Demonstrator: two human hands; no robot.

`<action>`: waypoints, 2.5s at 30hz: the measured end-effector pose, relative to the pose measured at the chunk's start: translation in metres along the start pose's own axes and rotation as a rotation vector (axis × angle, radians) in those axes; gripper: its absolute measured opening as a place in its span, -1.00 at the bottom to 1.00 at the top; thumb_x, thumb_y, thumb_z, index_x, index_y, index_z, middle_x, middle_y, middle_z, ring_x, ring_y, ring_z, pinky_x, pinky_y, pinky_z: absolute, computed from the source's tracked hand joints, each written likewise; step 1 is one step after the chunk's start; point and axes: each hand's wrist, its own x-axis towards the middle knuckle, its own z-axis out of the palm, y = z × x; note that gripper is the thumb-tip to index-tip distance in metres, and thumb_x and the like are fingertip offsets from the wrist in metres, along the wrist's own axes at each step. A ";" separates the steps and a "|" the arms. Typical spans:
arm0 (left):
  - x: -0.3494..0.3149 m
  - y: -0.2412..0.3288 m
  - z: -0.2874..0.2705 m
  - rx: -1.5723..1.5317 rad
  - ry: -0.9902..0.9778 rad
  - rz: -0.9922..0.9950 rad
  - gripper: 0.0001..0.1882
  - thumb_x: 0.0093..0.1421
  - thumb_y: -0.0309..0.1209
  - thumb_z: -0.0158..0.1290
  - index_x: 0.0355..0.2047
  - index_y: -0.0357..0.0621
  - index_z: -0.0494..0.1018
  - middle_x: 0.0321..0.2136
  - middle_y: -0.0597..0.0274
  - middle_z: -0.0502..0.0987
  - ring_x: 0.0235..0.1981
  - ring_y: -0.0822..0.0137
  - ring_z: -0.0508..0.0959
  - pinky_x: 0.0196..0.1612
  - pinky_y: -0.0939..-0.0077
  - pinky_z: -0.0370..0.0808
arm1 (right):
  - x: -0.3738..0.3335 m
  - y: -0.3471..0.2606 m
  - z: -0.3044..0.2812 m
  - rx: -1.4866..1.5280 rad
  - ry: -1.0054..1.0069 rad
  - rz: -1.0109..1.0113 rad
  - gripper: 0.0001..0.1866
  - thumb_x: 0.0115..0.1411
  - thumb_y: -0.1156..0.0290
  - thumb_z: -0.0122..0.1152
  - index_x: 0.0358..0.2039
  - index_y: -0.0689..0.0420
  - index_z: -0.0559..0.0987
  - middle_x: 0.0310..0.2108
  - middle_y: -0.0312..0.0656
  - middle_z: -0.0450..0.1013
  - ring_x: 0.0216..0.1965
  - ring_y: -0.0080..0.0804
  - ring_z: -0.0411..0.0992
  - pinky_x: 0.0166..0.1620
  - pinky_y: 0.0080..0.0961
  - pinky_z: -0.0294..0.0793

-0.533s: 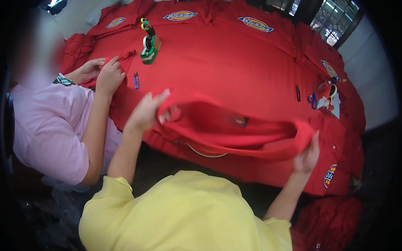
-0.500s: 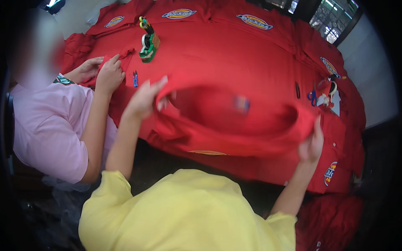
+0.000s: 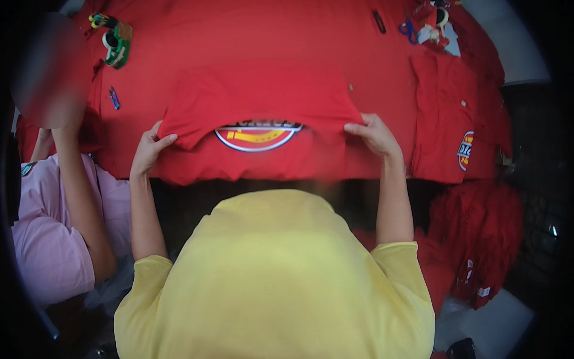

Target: The person picks up red shirts one by one from a table, turns them over to check the collar and fabric, and applies small stickers to tags near the neck area using a pink pen.

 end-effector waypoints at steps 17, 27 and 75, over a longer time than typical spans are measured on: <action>-0.047 0.074 -0.041 -0.270 -0.444 0.607 -0.64 0.01 -0.29 0.16 -0.31 -0.37 0.45 -0.17 0.08 0.50 -0.05 0.06 0.46 0.18 0.14 0.18 | -0.085 -0.085 -0.010 0.250 -0.198 -0.626 -0.55 0.18 0.17 0.10 -0.08 0.30 0.44 -0.17 -0.17 0.41 -0.14 -0.39 0.38 -0.09 -0.44 0.37; 0.195 0.092 -0.031 -0.636 -0.493 -0.018 -0.30 0.23 0.24 -0.26 -0.06 -0.19 0.36 -0.17 0.19 0.49 -0.16 0.36 0.51 -0.05 0.46 0.45 | 0.170 -0.175 -0.069 -0.010 0.147 0.054 -0.24 0.12 -0.35 -0.08 -0.16 0.21 0.47 -0.27 -0.12 0.49 -0.29 -0.33 0.46 -0.19 -0.39 0.44; 0.057 0.083 0.136 0.436 -0.425 0.089 -0.72 0.11 -0.30 0.15 -0.38 -0.31 0.44 -0.59 0.21 0.41 -0.51 0.44 0.38 -0.42 0.48 0.33 | 0.068 -0.026 0.137 -0.272 -0.018 -0.301 -0.83 0.23 0.40 0.12 -0.28 0.26 0.53 -0.37 -0.34 0.37 -0.31 -0.63 0.33 -0.20 -0.66 0.33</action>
